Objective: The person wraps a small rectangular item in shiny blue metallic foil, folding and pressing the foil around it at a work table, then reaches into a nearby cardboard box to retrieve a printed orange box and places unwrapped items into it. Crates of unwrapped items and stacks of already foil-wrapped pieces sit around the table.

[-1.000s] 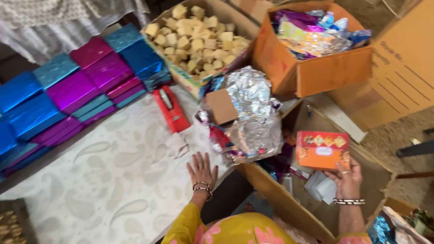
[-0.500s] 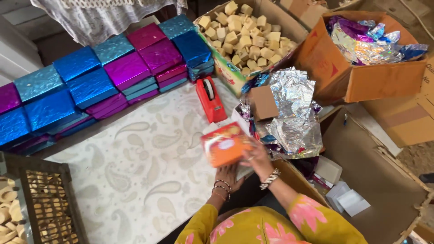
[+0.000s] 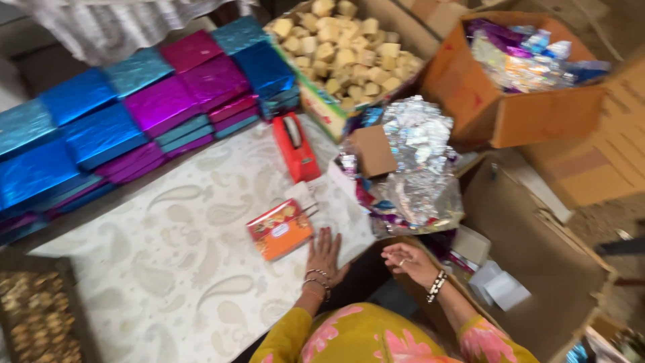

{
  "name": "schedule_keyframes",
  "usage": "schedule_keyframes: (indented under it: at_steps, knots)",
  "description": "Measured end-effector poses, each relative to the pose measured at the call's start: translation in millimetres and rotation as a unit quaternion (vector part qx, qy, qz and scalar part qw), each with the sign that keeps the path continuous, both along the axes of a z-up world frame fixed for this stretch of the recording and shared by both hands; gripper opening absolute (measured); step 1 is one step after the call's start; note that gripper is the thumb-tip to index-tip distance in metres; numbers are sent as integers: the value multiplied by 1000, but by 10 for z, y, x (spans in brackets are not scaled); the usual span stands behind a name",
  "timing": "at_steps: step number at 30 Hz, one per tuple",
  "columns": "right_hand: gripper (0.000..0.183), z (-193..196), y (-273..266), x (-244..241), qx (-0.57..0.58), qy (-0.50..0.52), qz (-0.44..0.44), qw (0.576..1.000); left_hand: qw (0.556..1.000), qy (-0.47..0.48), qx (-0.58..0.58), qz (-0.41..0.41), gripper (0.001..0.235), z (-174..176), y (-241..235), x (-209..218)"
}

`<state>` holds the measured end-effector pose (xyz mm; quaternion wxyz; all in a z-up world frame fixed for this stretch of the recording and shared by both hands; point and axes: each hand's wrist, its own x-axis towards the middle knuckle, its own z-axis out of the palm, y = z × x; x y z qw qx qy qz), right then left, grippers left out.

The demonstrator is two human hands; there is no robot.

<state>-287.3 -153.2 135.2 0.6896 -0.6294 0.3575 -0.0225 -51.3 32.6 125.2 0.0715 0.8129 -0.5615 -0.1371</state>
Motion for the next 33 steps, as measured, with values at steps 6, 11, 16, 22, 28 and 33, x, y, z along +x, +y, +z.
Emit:
schedule_keyframes:
  at_steps: [6,11,16,22,28,33]
  knots:
    - [36,-111,-577,-1358,0,-40,-272,961,999,6,29,15,83,36,-79,-24]
    - [34,-530,-945,-2293,4,16,-436,900,991,-29,100,81,69,-121,-342,-187]
    - [31,-1007,-1259,-2813,35,98,-507,855,970,-64,-38,233,75,-828,-893,-355]
    - [23,-2124,-1702,-3201,147,227,-527,806,918,-229,193,259,74,-699,-1091,-450]
    - [18,-3788,-1808,-3535,193,233,-505,808,888,-105,377,242,106,-1924,-632,-142]
    - [30,-3463,-1816,-2866,267,233,-528,772,943,-106,-196,248,116,-1260,-313,-316]
